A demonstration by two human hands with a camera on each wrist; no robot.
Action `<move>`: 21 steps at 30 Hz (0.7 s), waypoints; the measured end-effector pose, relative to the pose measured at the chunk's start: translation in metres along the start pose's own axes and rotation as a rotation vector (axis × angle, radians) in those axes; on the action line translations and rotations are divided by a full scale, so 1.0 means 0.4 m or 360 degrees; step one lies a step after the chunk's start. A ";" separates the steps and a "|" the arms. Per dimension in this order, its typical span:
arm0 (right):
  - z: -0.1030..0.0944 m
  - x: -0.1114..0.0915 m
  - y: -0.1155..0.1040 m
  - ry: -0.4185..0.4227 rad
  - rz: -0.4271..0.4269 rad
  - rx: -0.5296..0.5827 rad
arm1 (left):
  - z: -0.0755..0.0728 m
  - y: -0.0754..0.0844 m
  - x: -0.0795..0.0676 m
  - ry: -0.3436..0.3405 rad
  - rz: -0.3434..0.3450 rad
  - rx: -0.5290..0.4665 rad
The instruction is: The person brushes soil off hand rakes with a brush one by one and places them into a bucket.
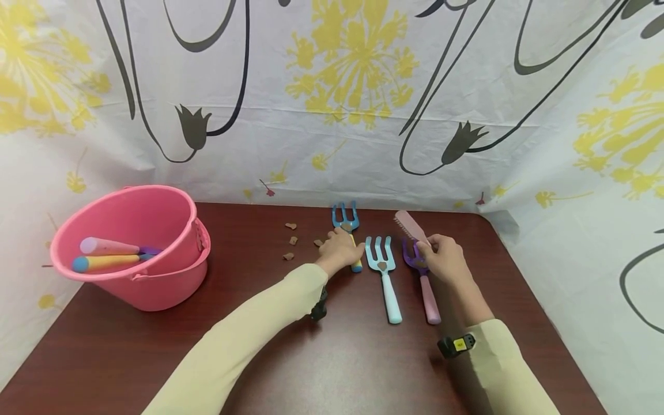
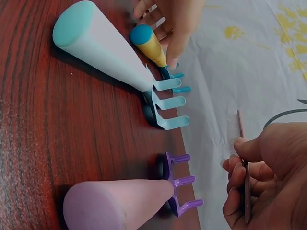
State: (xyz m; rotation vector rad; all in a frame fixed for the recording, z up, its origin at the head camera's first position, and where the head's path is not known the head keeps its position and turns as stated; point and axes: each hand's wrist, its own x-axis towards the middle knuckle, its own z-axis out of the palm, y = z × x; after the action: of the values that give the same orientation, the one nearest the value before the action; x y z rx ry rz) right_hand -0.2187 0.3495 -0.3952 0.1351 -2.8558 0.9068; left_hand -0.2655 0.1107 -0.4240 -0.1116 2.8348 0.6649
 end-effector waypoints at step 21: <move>0.004 0.004 0.000 -0.0036 -0.0040 0.0007 | -0.039 -0.054 0.014 -0.0282 0.0125 -0.0792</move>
State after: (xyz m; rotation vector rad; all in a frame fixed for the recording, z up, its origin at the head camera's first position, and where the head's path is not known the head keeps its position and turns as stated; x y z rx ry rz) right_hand -0.2203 0.3486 -0.3964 0.1822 -2.8664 0.9130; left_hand -0.2713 0.0845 -0.4209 -0.0206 2.4581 1.3143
